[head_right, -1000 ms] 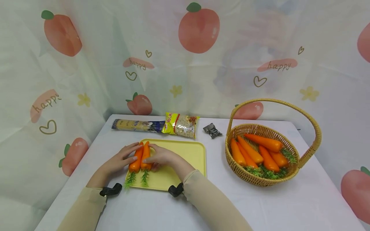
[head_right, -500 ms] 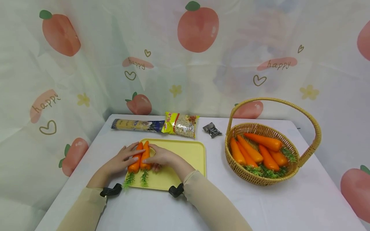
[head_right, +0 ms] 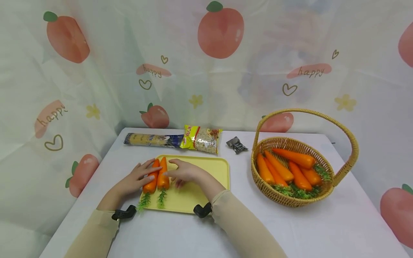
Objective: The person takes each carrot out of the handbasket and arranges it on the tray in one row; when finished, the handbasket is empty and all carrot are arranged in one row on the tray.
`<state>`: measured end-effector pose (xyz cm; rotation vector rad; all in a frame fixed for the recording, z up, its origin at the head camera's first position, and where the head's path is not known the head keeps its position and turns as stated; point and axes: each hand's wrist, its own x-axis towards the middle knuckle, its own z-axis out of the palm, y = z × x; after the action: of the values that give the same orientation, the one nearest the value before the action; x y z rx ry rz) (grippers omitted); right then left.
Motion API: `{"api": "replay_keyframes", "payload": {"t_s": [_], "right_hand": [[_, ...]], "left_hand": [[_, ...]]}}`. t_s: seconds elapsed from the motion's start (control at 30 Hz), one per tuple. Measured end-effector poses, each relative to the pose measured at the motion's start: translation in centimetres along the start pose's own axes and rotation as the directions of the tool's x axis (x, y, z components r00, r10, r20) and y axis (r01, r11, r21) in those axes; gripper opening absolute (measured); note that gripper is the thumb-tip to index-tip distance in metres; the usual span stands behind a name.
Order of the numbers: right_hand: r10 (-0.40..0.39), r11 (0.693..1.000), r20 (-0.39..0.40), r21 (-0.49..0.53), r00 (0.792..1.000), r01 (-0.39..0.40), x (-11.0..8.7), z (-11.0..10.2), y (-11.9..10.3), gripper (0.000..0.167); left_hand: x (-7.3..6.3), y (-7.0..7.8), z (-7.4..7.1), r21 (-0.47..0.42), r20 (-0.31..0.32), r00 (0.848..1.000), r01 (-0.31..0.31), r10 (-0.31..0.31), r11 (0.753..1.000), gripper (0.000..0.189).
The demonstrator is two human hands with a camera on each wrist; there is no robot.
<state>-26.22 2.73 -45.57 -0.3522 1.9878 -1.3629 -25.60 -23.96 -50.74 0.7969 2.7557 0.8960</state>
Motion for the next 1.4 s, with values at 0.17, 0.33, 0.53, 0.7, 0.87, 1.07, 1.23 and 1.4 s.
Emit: {"api": "replay_keyframes", "payload": {"t_s": [0.17, 0.33, 0.53, 0.7, 0.87, 1.07, 1.23, 1.4], "right_hand": [[0.001, 1.0, 0.032, -0.018, 0.999, 0.0, -0.5, -0.3, -0.1, 0.067], [-0.009, 1.0, 0.078, -0.029, 0.997, 0.012, -0.4, 0.0, 0.3, 0.063], [-0.02, 0.999, 0.081, -0.032, 0.997, 0.023, -0.3, 0.5, 0.5, 0.062], [-0.018, 0.999, 0.079, -0.025, 0.997, 0.02, -0.1, 0.4, 0.6, 0.061], [-0.019, 1.0, 0.085, -0.016, 0.996, 0.02, -0.1, 0.2, 0.6, 0.058], [-0.011, 1.0, 0.097, 0.005, 0.995, 0.01, -0.9, -0.5, 0.3, 0.056], [-0.025, 0.999, 0.088, -0.022, 0.996, 0.027, -2.6, -2.1, -0.1, 0.054], [-0.062, 0.995, 0.092, -0.077, 0.994, 0.069, -5.3, -4.3, -0.6, 0.052]], "left_hand": [[-0.1, 0.1, -0.2, -0.013, -0.003, 1.0, 0.003, -0.003, 1.0, 0.045], [-0.1, 0.2, -0.1, -0.013, 0.005, 1.0, 0.021, -0.021, 1.0, 0.046], [0.0, 0.2, 0.0, -0.009, 0.0, 1.0, 0.007, -0.007, 1.0, 0.047], [0.1, 0.5, 0.1, 0.0, 0.015, 0.999, 0.043, -0.043, 0.999, 0.048], [0.4, 0.6, 0.4, 0.042, 0.022, 0.998, 0.065, -0.066, 0.997, 0.046], [0.5, 0.6, 0.5, 0.05, 0.012, 0.999, 0.046, -0.047, 0.998, 0.046], [0.4, 0.6, 0.6, 0.04, 0.02, 0.998, 0.054, -0.055, 0.998, 0.047], [0.4, 0.8, 0.5, 0.03, 0.027, 0.996, 0.087, -0.088, 0.996, 0.049]]}}
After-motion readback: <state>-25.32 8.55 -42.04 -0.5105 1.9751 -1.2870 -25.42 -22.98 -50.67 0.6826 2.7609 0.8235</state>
